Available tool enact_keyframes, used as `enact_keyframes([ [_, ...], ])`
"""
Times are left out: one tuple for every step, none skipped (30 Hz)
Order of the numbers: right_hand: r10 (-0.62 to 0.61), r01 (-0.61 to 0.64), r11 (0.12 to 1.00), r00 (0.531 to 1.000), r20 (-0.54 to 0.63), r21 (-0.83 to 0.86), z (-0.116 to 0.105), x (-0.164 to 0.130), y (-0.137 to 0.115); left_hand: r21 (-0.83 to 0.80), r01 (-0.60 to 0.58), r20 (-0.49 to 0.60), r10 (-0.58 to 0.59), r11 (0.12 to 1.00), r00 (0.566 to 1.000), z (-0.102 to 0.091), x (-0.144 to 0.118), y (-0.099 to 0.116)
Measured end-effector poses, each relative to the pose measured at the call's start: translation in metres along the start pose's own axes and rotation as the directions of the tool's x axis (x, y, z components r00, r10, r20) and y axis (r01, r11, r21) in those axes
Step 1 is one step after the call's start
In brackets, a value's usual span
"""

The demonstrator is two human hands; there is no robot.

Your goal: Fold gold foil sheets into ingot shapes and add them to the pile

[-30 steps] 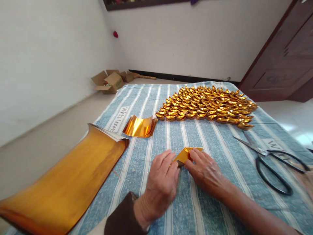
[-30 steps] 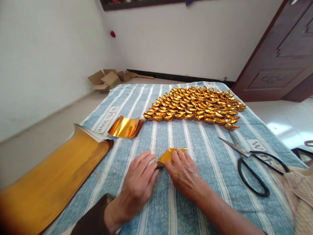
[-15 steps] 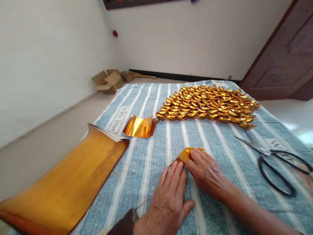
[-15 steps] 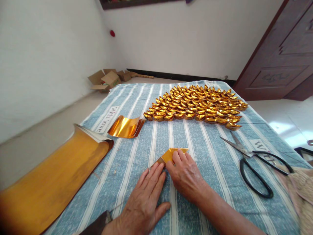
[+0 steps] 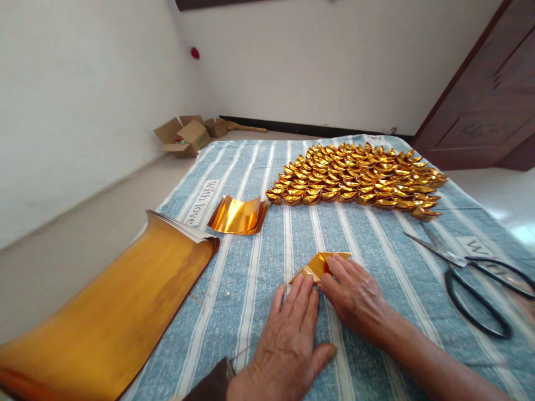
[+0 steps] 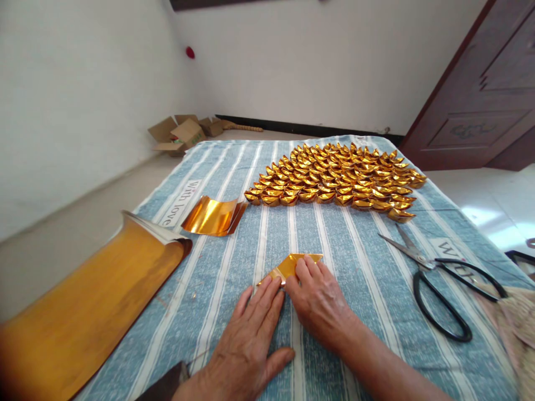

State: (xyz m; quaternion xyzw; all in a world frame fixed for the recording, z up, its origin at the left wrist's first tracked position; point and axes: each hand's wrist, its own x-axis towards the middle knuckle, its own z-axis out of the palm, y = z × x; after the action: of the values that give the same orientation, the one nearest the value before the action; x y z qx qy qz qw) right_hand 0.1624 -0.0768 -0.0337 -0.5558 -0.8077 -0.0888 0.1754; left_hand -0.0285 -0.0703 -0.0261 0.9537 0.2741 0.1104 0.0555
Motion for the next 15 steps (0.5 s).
enact_keyframes([
  [0.0, 0.0, 1.0, 1.0, -0.002, -0.002, 0.0, 0.0, -0.0001, 0.002, -0.001, 0.002, 0.001, 1.0, 1.0, 0.0002, 0.0, -0.0002],
  [0.002, -0.002, 1.0, 1.0, -0.006, -0.004, 0.0, -0.0001, -0.0001, 0.003, -0.002, 0.005, 0.002, 1.0, 1.0, 0.0003, 0.0001, -0.0003],
  [0.004, -0.004, 1.0, 1.0, -0.011, -0.005, 0.0, -0.0002, -0.0001, 0.003, -0.005, 0.01, 0.005, 1.0, 1.0, 0.0002, 0.0002, -0.0005],
  [0.006, -0.006, 1.0, 1.0, -0.015, -0.006, -0.0001, -0.0002, -0.0001, 0.001, -0.008, 0.015, 0.008, 1.0, 1.0, 0.0, 0.0003, -0.0005],
  [0.006, -0.007, 1.0, 1.0, -0.018, -0.007, -0.0003, -0.0002, -0.0002, 0.0, -0.007, 0.02, 0.007, 1.0, 1.0, -0.0004, 0.0005, -0.0005],
  [0.005, -0.005, 1.0, 1.0, -0.021, -0.008, -0.0007, -0.0001, -0.0002, 0.001, -0.002, 0.026, 0.002, 1.0, 1.0, -0.0008, 0.0006, -0.0004],
  [0.002, -0.002, 1.0, 1.0, -0.024, -0.009, -0.0012, 0.0, -0.0002, 0.005, 0.007, 0.034, -0.008, 1.0, 0.999, -0.0012, 0.0007, -0.0001],
  [-0.003, 0.003, 1.0, 1.0, -0.029, -0.011, -0.0017, 0.0002, -0.0003, 0.012, 0.017, 0.043, -0.018, 1.0, 0.999, -0.0016, 0.0008, 0.0002],
  [-0.009, 0.008, 1.0, 0.999, -0.034, -0.011, -0.0023, 0.0005, -0.0004, 0.022, 0.026, 0.054, -0.027, 0.999, 0.998, -0.0019, 0.0009, 0.0004],
  [-0.013, 0.013, 1.0, 0.999, -0.038, -0.011, -0.0028, 0.0007, -0.0005, 0.033, 0.031, 0.063, -0.033, 0.999, 0.997, -0.0022, 0.0009, 0.0007],
  [-0.015, 0.015, 1.0, 0.999, -0.042, -0.01, -0.0032, 0.001, -0.0006, 0.042, 0.031, 0.072, -0.034, 0.999, 0.997, -0.0023, 0.0008, 0.0009],
  [-0.014, 0.014, 1.0, 0.999, -0.044, -0.009, -0.0034, 0.0012, -0.0007, 0.05, 0.026, 0.078, -0.03, 0.998, 0.996, -0.0023, 0.0007, 0.0011],
  [-0.012, 0.012, 1.0, 0.999, -0.044, -0.007, -0.0036, 0.0013, -0.0008, 0.058, 0.02, 0.082, -0.025, 0.998, 0.996, -0.0022, 0.0006, 0.0012],
  [-0.01, 0.01, 1.0, 0.999, -0.045, -0.005, -0.0035, 0.0014, -0.0009, 0.066, 0.014, 0.084, -0.02, 0.998, 0.996, -0.002, 0.0005, 0.0013],
  [-0.009, 0.009, 1.0, 0.999, -0.042, -0.004, -0.0034, 0.0014, -0.0009, 0.072, 0.01, 0.086, -0.016, 0.997, 0.996, -0.0018, 0.0003, 0.0014],
])
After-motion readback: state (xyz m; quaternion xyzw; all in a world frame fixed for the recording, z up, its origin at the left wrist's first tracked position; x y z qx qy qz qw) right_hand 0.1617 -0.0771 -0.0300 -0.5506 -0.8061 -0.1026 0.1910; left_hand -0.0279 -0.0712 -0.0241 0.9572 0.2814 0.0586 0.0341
